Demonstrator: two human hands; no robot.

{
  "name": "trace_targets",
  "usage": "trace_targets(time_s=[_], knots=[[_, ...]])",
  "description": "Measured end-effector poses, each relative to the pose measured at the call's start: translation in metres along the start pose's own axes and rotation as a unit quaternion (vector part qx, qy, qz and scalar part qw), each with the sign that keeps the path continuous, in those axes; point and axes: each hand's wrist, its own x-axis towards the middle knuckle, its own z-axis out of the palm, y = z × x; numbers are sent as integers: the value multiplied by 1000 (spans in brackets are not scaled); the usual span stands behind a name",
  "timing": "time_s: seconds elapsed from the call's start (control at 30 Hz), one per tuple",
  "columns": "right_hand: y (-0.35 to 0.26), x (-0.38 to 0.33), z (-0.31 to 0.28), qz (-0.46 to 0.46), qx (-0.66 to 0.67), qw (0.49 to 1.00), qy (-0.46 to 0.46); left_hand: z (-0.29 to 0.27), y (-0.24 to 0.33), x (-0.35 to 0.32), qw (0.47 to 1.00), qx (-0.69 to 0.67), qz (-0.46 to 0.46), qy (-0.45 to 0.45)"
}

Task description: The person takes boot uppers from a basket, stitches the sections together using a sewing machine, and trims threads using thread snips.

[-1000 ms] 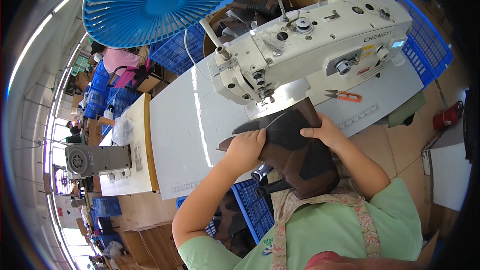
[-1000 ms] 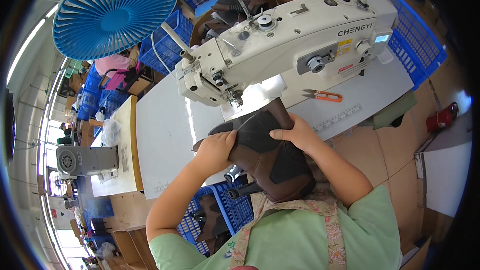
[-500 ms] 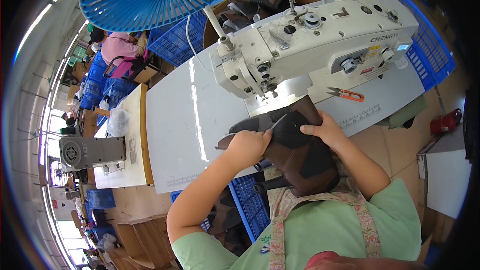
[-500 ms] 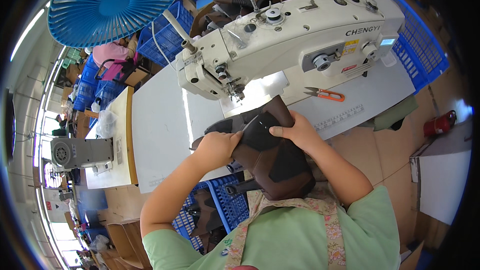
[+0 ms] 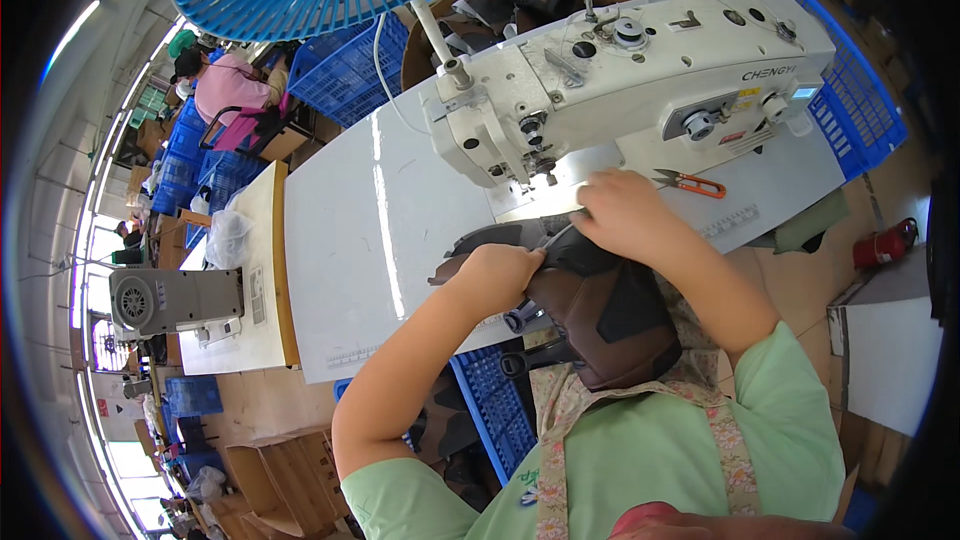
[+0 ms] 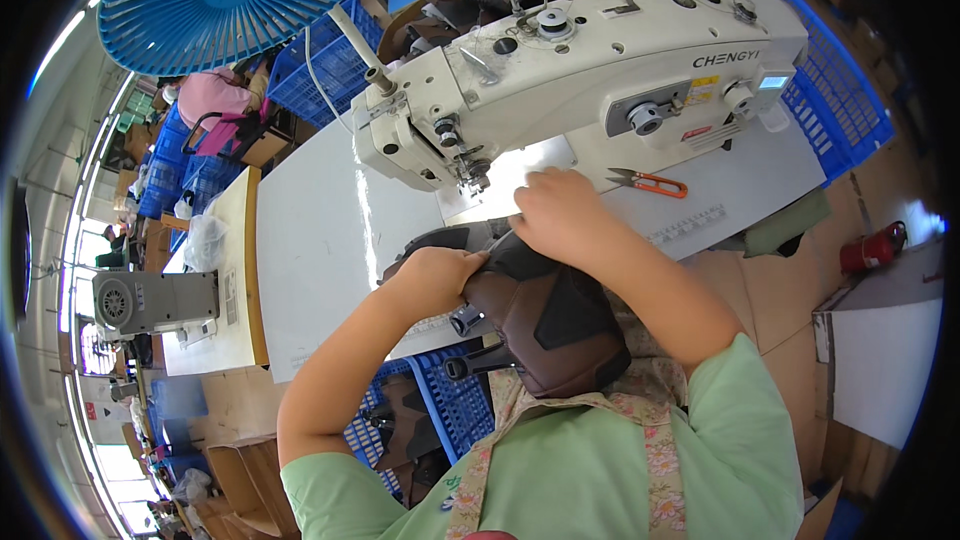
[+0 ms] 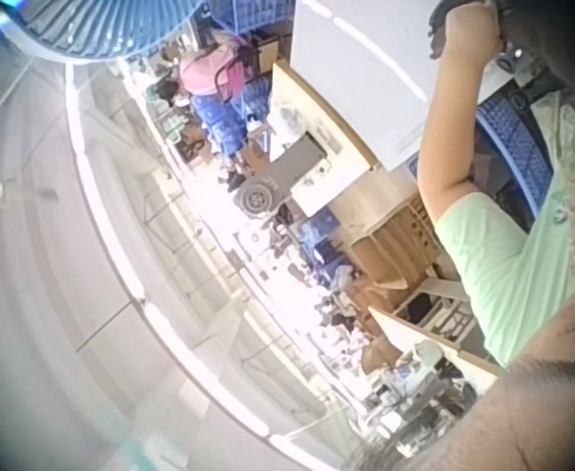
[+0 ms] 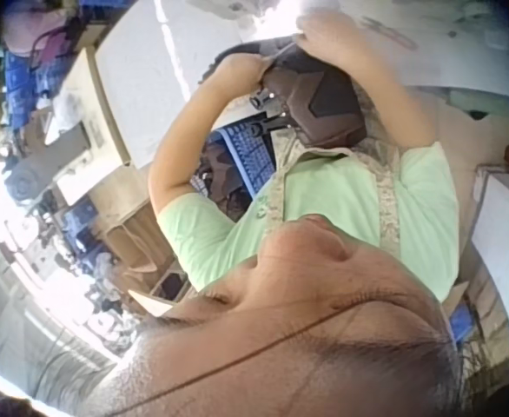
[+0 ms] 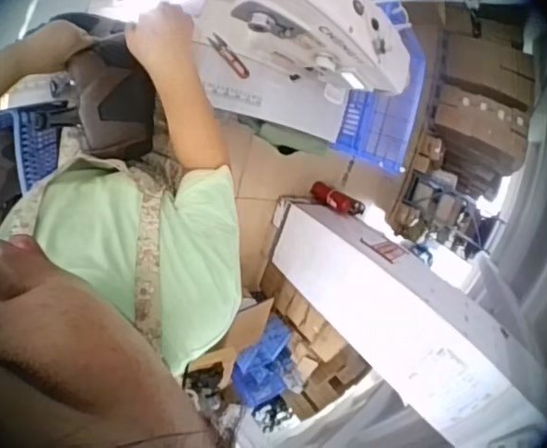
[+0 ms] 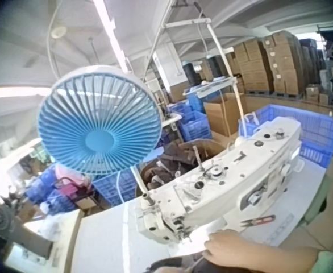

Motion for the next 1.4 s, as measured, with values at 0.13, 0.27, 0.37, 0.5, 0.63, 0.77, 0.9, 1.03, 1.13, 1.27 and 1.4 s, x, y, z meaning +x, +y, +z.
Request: trace_targets(time_s=[0.13, 0.27, 0.37, 0.5, 0.63, 0.77, 0.9, 1.03, 1.13, 1.27, 1.4], knots=[[9, 45, 35, 38, -47, 983, -171, -3, 2, 3, 1000, 6, 4, 0], [11, 61, 42, 85, -47, 961, -260, -1, 2, -1, 1000, -2, 12, 23], [13, 62, 44, 95, -39, 960, -262, -3, 3, 0, 1000, -12, -12, 0], [18, 67, 47, 114, -3, 946, -302, -3, 1, 1, 1000, -14, -15, -9], [24, 70, 50, 88, 13, 941, -328, -3, 3, 1, 1000, -24, -9, -1], [26, 69, 53, 42, -5, 941, -337, -1, 5, 2, 1000, -26, -13, 1], [21, 68, 49, 50, -18, 942, -331, 3, 3, 1, 1000, -28, -9, 10], [18, 67, 49, 51, -33, 943, -326, 1, 4, 1, 999, -30, -19, 2], [18, 68, 50, 49, -39, 947, -315, 3, 2, 1, 999, -32, -17, 14], [19, 73, 47, 65, -33, 956, -283, -6, -5, 5, 1000, -19, -24, -6], [14, 84, 36, 108, -34, 945, -308, -17, -14, 10, 999, -22, -37, -29]])
